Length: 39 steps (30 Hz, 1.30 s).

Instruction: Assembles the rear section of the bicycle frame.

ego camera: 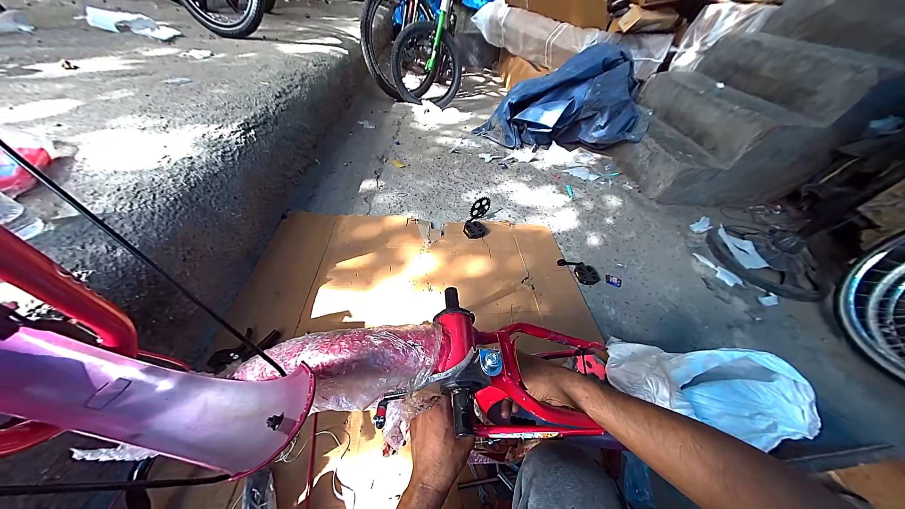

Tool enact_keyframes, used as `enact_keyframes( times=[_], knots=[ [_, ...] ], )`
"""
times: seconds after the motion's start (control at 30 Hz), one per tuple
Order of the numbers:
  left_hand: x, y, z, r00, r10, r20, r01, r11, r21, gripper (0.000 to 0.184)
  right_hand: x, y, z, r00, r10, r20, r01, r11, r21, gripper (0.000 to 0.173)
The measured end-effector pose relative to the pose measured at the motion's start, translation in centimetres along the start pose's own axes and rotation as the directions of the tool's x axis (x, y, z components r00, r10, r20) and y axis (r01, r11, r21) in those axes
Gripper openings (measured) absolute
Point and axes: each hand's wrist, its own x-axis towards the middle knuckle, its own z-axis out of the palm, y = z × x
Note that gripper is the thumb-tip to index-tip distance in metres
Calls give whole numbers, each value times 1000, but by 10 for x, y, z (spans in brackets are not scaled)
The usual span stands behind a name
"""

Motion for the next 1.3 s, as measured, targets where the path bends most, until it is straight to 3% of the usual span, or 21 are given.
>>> enact_keyframes(
  times=[0.17, 0.3, 0.53, 0.67, 0.83, 1.0, 1.13, 1.3],
  knots=[
    [-2, -1, 1, 996, 87, 5, -87, 996, 16, 39, 1, 0, 0, 998, 53, -36, -54, 998, -12, 4],
    [2, -8, -5, 980, 174, 100, -175, 985, -1, 33, 5, 2, 0, 998, 58, -39, -60, 998, -35, 3],
    [3, -8, -3, 990, 95, 104, -84, 991, -105, 21, 2, -2, -1, 998, 54, -41, -58, 992, -109, 6],
    [-4, 0, 0, 987, 155, -37, -155, 988, 16, 35, 4, -1, -1, 998, 52, -44, -57, 992, -115, 5],
    [2, -15, 1, 973, 230, 21, -229, 973, -26, 27, 4, -1, -1, 996, 73, -51, -80, 987, -140, 6],
    [1, -16, 4, 989, 147, 34, -144, 988, -62, 33, 5, 1, -2, 998, 56, -43, -64, 977, -204, 11],
    [4, -25, 1, 968, 250, 2, -248, 960, -132, 30, 8, 4, -5, 999, -32, 22, 35, 993, -110, 14],
    [4, -16, -4, 927, 366, -86, -376, 911, -172, 19, 14, 6, -3, 995, 48, -87, -62, 982, -176, 12]
  ],
)
